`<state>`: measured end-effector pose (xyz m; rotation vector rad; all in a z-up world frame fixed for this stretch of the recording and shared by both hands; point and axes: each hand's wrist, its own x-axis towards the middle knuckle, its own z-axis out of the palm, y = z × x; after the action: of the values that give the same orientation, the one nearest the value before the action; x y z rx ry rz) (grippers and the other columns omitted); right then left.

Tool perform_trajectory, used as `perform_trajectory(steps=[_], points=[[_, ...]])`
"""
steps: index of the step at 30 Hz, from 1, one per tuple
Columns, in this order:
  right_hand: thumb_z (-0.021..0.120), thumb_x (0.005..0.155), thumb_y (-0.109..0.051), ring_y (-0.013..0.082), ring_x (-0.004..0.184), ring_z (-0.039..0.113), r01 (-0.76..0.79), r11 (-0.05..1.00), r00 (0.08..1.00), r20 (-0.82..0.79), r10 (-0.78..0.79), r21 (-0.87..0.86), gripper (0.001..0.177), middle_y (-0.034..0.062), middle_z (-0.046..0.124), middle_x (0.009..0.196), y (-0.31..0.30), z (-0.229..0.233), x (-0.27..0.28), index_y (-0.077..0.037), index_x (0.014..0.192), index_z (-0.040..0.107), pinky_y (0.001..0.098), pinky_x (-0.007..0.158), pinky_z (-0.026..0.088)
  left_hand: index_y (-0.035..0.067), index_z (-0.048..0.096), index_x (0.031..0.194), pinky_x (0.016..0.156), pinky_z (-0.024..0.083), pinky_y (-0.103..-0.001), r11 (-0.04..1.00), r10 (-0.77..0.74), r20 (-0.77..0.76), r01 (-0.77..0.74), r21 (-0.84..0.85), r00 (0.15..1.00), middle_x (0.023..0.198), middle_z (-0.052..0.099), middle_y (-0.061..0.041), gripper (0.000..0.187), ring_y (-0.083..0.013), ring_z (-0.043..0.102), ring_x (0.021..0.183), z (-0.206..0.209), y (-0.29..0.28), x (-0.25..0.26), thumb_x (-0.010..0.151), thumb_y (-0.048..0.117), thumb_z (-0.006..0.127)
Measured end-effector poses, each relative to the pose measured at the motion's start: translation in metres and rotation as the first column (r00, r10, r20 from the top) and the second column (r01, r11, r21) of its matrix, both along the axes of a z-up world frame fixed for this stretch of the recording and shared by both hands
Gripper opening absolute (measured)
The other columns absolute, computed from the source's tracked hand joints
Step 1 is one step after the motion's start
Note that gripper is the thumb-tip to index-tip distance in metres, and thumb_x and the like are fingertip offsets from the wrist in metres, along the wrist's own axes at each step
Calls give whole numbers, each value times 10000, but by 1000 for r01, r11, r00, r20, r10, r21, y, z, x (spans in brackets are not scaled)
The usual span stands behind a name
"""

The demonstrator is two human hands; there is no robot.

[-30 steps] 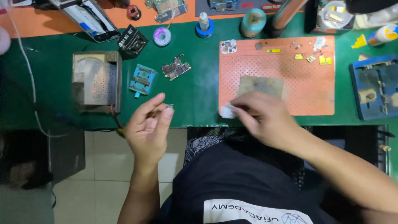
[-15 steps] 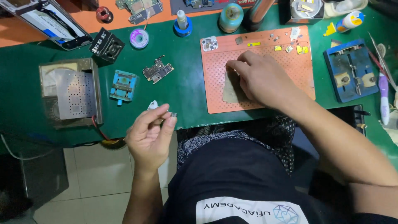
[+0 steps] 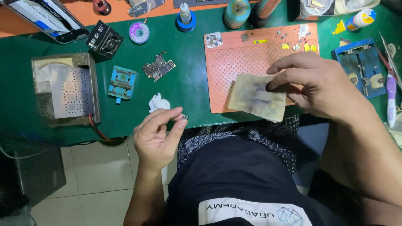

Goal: The person uses a soldering iron and tweezers to work on a small electronic component on a green mat. They then clean the component with a cotton swab and a toothbrush, place it on a perforated metal sheet, and apply a substance from a small bottle using a tool.

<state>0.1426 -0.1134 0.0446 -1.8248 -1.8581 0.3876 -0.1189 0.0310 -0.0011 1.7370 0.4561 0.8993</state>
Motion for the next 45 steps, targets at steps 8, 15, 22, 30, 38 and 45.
perform_trajectory(steps=[8, 15, 22, 30, 38, 45], points=[[571, 809, 46, 318, 941, 513, 291, 955, 928, 227, -296, 55, 247, 156, 550, 1009, -39, -37, 4, -4, 1050, 597, 406, 822, 403, -70, 548, 971, 670, 528, -217, 1000, -19, -38, 19, 6, 999, 796, 573, -144, 221, -178, 566, 723, -5, 0, 5, 757, -74, 605], [626, 849, -148, 251, 811, 516, 363, 928, 882, 291, -370, 81, 177, 72, 558, 882, -42, -51, -15, -106, 1020, 615, 390, 700, 338, -41, 570, 995, 615, 469, -211, 973, 177, -195, -142, 180, 965, 827, 601, -127, 226, -156, 586, 742, -7, 9, 4, 780, -11, 635], [613, 864, -187, 230, 760, 497, 418, 899, 828, 352, -437, 133, 50, 17, 516, 774, -24, -65, -14, -140, 866, 596, 371, 684, 245, -30, 573, 1014, 442, 319, -156, 956, 240, -197, -196, 220, 951, 827, 619, -107, 244, -108, 573, 708, -17, 17, 2, 786, 13, 649], [546, 777, -170, 255, 735, 533, 238, 934, 934, 203, -295, 265, 245, 58, 554, 761, 46, -40, -62, -78, 1002, 573, 367, 632, 373, -107, 511, 1065, 709, 488, -257, 887, 413, 154, -435, 158, 898, 768, 565, -153, 316, -149, 554, 751, -26, 43, -23, 782, -41, 634], [451, 746, -29, 232, 626, 432, -71, 797, 939, 309, -149, 600, 112, 85, 450, 663, 122, -90, -139, 6, 797, 544, 315, 560, 340, -144, 414, 1104, 660, 461, -413, 873, 298, 368, -408, 269, 881, 741, 472, -198, 419, -274, 496, 692, -20, 24, -29, 729, -105, 598], [508, 794, -71, 242, 673, 501, 231, 913, 864, 360, -351, 335, 181, 76, 511, 769, 2, -63, -59, -49, 938, 615, 319, 577, 394, -96, 498, 932, 587, 484, -352, 972, 58, 204, -103, 213, 977, 656, 572, -166, 314, -261, 548, 617, 3, 6, 21, 654, -100, 645]])
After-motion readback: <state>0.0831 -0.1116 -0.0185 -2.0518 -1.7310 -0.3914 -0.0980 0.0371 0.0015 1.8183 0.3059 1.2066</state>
